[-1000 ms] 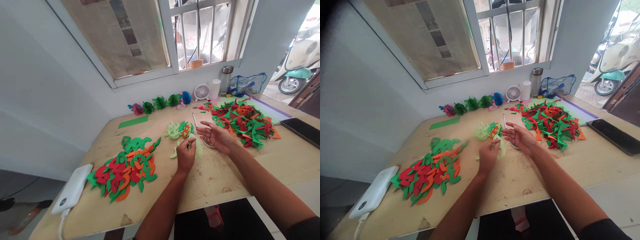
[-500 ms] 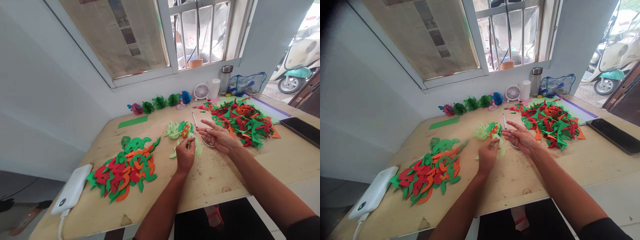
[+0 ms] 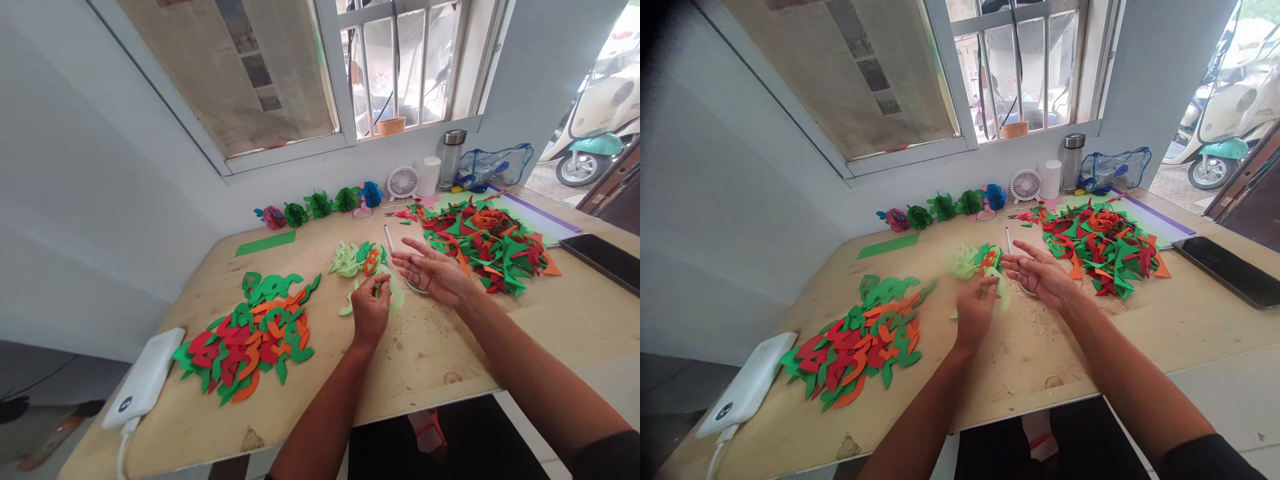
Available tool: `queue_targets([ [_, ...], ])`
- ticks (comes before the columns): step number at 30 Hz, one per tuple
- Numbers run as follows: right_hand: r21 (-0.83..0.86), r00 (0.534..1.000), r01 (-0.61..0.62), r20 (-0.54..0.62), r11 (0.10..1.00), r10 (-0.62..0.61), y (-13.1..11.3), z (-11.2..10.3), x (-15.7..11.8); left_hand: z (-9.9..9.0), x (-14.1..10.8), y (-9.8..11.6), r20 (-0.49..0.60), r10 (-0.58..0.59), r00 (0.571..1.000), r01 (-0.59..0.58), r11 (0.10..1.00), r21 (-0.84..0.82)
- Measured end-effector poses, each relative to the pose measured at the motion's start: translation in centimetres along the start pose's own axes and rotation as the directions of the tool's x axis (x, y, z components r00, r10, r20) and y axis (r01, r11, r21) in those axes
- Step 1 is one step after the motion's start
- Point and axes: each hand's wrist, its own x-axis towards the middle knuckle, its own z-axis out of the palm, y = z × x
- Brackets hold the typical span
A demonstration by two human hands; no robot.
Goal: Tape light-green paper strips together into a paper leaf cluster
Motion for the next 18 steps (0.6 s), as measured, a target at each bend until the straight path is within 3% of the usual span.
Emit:
queue_targets([
  [5, -0.007, 0.999, -0.011, 0.036, 1.0, 0.011, 0.13, -0.23, 0.04, 0.05, 0.02, -0.27, -0.005, -0.023, 1.0, 0.023, 0.999, -0.03],
  [18, -0.022, 0.999, -0.045, -0.032, 0.999, 0.044, 0.01, -0.43, 0.15, 0.1, 0.02, 0.07, 0.005, 0.019, 1.0, -0.019, 0.999, 0.033],
])
